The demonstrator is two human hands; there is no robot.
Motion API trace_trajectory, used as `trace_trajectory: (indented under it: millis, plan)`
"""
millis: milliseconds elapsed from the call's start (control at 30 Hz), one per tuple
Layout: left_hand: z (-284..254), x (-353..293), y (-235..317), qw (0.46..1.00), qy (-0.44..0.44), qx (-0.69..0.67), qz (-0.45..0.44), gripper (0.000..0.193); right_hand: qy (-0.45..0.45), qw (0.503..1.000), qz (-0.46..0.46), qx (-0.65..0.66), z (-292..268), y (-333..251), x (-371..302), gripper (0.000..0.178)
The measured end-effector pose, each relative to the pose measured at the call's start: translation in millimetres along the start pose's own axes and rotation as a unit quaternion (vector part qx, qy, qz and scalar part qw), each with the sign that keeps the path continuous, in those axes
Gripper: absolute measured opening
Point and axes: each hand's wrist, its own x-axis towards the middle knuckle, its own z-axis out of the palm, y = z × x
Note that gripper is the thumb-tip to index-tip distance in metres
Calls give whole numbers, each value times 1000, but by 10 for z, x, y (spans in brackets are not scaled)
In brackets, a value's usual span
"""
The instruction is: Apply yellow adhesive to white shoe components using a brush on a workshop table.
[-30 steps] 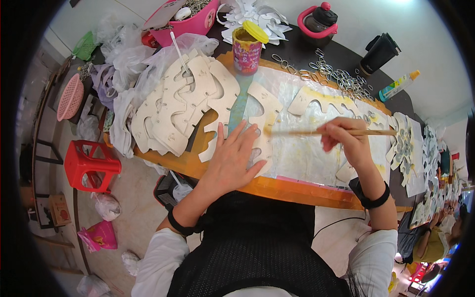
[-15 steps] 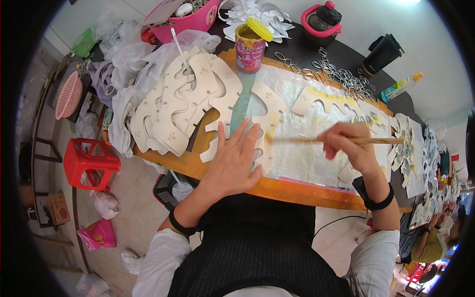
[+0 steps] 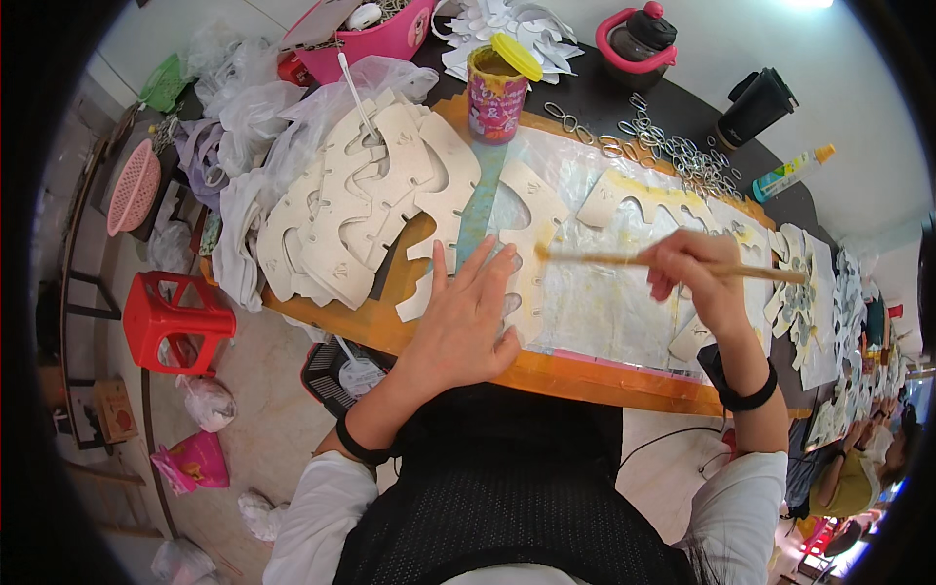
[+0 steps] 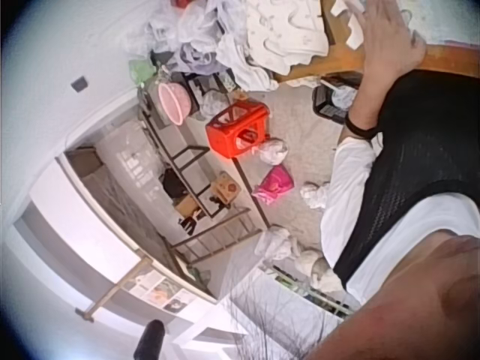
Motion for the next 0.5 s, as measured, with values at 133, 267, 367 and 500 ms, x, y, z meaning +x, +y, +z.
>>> trace_trajectory:
  millis: [133, 267, 367, 500]
  plan:
    - [-2, -3, 6, 1000, 1, -4, 0, 71, -49, 998, 31, 26, -34, -60, -56, 16]
    - [-21, 14, 28, 1000, 9, 14, 9, 70, -32, 999, 33, 13, -33, -51, -72, 17]
    - [-43, 2, 38, 1000, 8, 14, 6, 71, -145, 987, 55, 45, -87, -152, -97, 13]
    - [0, -5, 17, 1000, -3, -1, -4, 73, 42, 987, -137, 72, -136, -247, 166, 7]
